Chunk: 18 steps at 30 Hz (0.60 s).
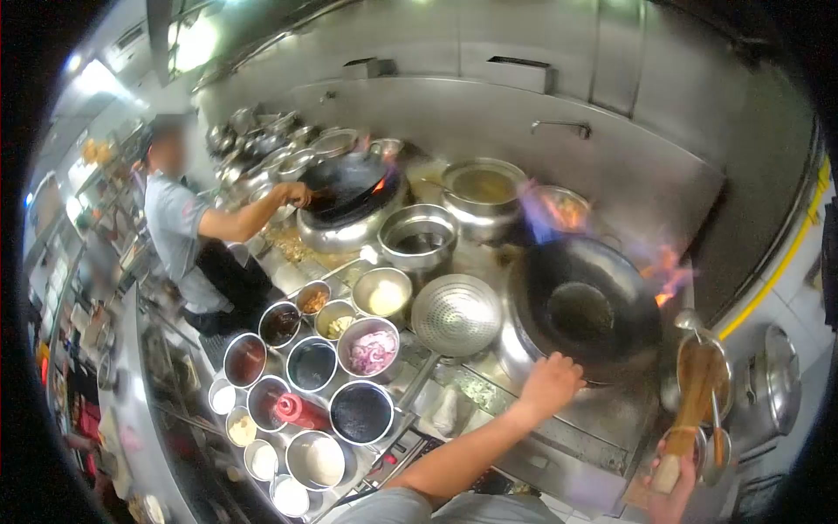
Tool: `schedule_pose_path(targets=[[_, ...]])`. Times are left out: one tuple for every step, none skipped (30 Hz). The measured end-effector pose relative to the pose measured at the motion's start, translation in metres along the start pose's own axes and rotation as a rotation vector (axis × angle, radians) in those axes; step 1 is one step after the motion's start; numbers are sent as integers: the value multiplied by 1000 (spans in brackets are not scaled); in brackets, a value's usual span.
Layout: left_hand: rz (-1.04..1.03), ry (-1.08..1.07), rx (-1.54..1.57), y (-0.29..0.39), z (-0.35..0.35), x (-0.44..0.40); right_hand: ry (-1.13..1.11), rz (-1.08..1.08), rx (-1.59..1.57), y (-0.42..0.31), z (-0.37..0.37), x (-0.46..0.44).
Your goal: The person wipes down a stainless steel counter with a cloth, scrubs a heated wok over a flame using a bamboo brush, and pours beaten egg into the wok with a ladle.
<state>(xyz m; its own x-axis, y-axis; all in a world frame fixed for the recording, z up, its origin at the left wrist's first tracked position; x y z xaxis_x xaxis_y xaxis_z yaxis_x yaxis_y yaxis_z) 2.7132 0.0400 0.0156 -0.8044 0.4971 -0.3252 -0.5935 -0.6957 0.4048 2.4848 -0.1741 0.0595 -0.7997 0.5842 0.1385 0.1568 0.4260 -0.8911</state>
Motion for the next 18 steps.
schedule_pose_path(targets=[[6,32,66,-1,7,8,-16,15,-57,-10,-20,-3],[5,63,130,0,13,15,-64,38,89,-14,-38,-13],[-2,97,188,0,21,21,-113,65,228,-14,-55,-31],[-30,159,193,-1,28,34,-157,94,365,-13,-70,-53],[-15,131,276,-3,44,51,-291,29,597,-13,-79,-82],[1,100,360,-6,63,70,-443,105,836,-7,-80,-118],[17,76,402,-11,76,88,-611,186,1051,-1,-93,-143],[32,44,446,-16,88,106,-711,292,1352,0,-118,-155],[46,56,471,-21,100,121,-817,175,1537,7,-157,-160],[51,61,496,-26,111,134,-912,43,1711,19,-186,-165],[39,62,523,-30,124,141,-931,209,1962,59,-188,-209],[65,35,529,-32,138,145,-804,324,1915,80,-200,-234],[91,6,541,-31,153,146,-673,289,2060,105,-206,-278],[120,-16,547,-32,167,149,-639,394,1960,117,-213,-299],[144,23,570,-38,182,158,-560,201,1911,108,-230,-287],[174,59,589,-48,193,174,-670,196,1968,92,-245,-263],[251,51,591,-63,194,192,-748,216,2021,82,-236,-249],[329,60,588,-77,194,209,-831,256,2074,72,-226,-241]])
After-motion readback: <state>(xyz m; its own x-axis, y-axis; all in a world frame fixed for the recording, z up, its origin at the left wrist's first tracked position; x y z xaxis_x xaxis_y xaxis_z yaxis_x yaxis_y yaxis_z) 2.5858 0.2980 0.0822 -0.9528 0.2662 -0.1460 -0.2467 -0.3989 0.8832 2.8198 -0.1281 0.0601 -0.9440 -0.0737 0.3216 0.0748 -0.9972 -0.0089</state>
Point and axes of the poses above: each hand's wrist, its own x-axis away from the middle knuckle, its own z-axis out of the back of the hand, y = z × x, the point moved 5 cm from there along -x, towards the middle knuckle, and after that the axes turned 8 degrees about z, right-handed, at the moved point
